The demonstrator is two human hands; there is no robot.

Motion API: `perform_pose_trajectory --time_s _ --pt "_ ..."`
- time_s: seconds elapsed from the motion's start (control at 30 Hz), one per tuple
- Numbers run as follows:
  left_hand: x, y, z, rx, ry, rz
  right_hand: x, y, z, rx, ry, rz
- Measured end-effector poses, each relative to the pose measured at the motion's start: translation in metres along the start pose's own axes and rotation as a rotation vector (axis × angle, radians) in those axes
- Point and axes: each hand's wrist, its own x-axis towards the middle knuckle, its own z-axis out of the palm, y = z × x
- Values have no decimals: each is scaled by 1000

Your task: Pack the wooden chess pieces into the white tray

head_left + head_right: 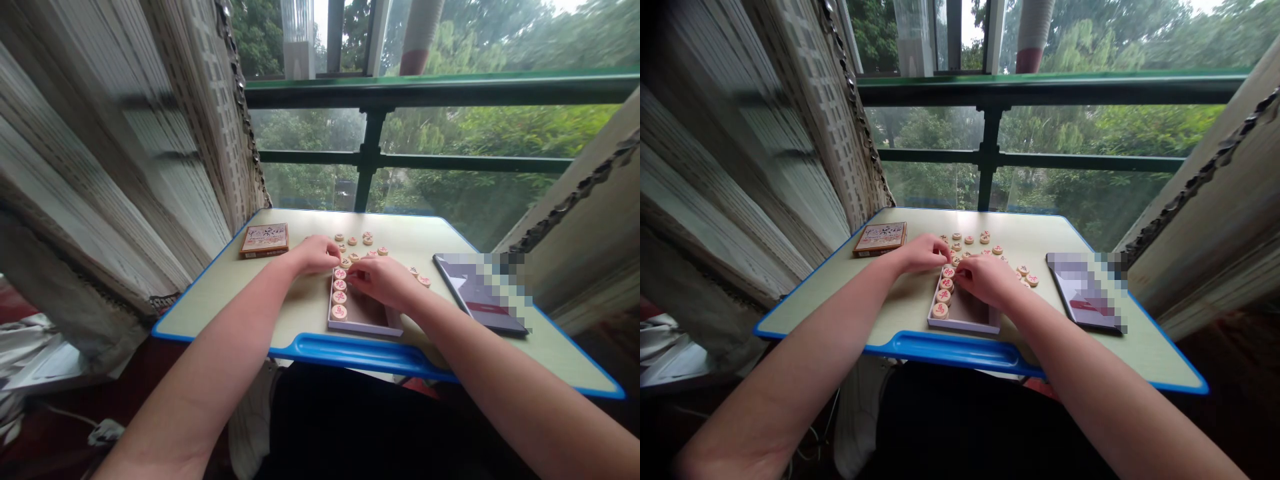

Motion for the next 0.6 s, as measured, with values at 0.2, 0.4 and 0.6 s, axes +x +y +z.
perform_pose_trajectory --time_s 0.2,0.4,0.6 --pt "-1 1 -1 15 -6 -4 -2 -5 -4 16 -25 1" --pt "-2 4 -3 26 -8 1 0 -3 -2 17 -39 -3" --pt "-3 4 -3 36 -5 -1 1 -8 -3 -52 -102 72"
